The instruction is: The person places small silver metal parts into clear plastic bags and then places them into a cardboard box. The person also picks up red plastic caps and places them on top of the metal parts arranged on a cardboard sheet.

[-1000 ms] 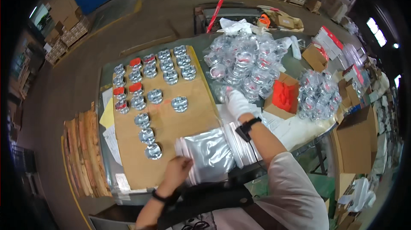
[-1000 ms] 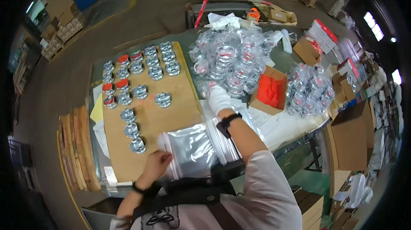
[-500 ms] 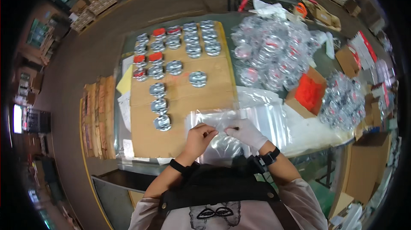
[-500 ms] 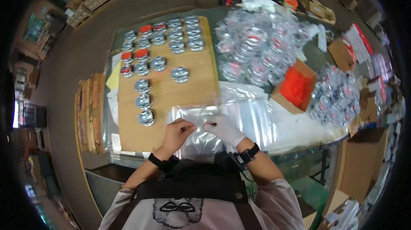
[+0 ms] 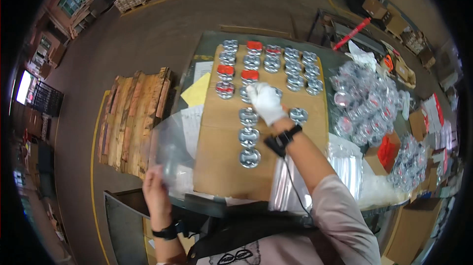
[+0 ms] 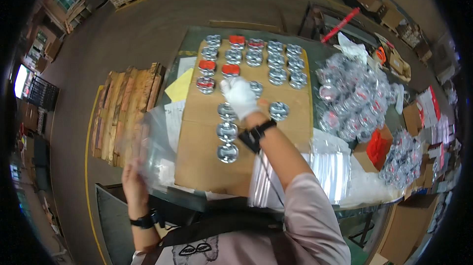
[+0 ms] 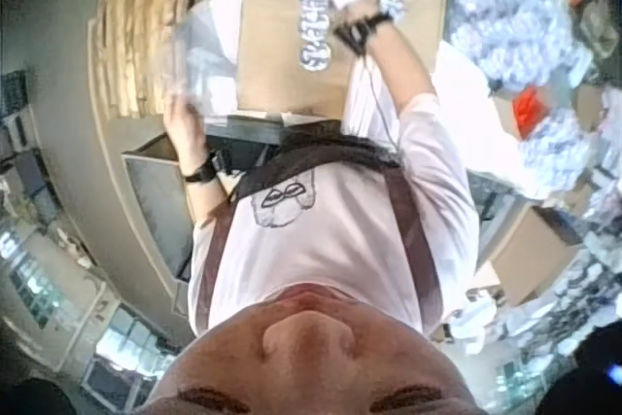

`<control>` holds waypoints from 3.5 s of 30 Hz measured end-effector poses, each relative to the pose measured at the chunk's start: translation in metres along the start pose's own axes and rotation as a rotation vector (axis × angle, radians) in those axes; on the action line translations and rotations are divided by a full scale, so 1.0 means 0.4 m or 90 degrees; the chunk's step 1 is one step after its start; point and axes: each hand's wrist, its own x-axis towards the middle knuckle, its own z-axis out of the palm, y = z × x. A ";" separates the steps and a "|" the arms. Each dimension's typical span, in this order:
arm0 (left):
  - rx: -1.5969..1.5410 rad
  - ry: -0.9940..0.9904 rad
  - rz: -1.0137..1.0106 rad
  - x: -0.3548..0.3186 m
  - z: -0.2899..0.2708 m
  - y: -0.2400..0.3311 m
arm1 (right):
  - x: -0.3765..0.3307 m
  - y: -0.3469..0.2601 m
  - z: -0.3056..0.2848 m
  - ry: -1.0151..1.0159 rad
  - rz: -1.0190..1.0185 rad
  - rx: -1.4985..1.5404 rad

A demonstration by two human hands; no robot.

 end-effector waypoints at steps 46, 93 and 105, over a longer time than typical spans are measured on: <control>0.146 -0.431 0.138 -0.017 -0.015 -0.220 | -0.537 -0.231 0.110 -0.263 0.018 -0.149; 0.496 -0.575 0.257 -0.395 0.674 -0.475 | -0.550 0.288 -0.599 -0.104 0.149 -0.100; -0.007 -0.534 -0.066 -0.194 0.391 -0.168 | -0.414 -0.056 -0.205 -0.330 0.295 0.460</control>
